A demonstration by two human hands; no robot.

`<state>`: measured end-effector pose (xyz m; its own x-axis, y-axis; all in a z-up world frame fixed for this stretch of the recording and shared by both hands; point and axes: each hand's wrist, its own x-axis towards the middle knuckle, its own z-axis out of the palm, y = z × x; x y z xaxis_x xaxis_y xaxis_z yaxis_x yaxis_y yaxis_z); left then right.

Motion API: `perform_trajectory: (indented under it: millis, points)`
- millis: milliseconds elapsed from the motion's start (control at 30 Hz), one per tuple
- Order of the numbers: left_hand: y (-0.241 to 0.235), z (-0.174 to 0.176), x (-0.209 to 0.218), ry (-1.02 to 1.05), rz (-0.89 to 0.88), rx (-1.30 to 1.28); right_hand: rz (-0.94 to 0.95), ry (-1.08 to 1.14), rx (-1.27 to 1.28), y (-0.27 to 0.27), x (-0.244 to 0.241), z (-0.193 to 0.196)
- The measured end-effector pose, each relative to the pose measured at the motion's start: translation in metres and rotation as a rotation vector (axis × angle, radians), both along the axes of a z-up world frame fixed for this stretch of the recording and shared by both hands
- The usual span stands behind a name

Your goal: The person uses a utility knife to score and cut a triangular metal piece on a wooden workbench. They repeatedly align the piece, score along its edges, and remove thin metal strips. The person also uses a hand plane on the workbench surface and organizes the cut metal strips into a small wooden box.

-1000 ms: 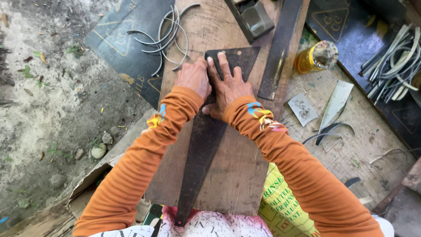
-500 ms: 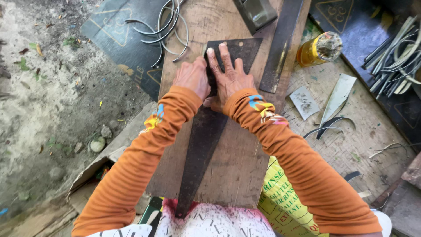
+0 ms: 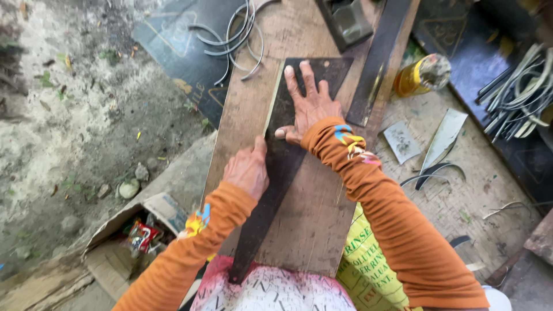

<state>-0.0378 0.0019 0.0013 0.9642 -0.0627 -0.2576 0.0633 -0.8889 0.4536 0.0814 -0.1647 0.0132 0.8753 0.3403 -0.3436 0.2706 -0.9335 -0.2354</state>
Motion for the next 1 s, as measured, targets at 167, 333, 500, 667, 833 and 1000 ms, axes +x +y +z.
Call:
perform_trajectory:
  millis: [167,333,500,667,833,1000]
  points:
    - [0.029,0.027,-0.026,0.084,-0.049,-0.224,0.000,-0.029,0.037,-0.003,-0.001,-0.006]
    - [0.029,0.034,-0.024,-0.180,0.202,-0.403,-0.003,-0.015,0.024,-0.006,-0.004,-0.011]
    - [0.004,0.003,0.006,-0.205,0.257,-0.343,-0.002,-0.066,0.052,-0.007,-0.001,-0.012]
    - [0.014,0.003,-0.003,-0.299,0.194,-0.443,0.005,-0.080,0.064,-0.006,-0.005,-0.013]
    - [0.012,0.025,-0.002,-0.243,0.185,-0.490,0.046,-0.071,0.063,-0.010,-0.006,-0.005]
    - [-0.001,0.029,0.002,-0.039,0.324,-0.686,0.051,-0.048,0.032,-0.010,-0.003,-0.005]
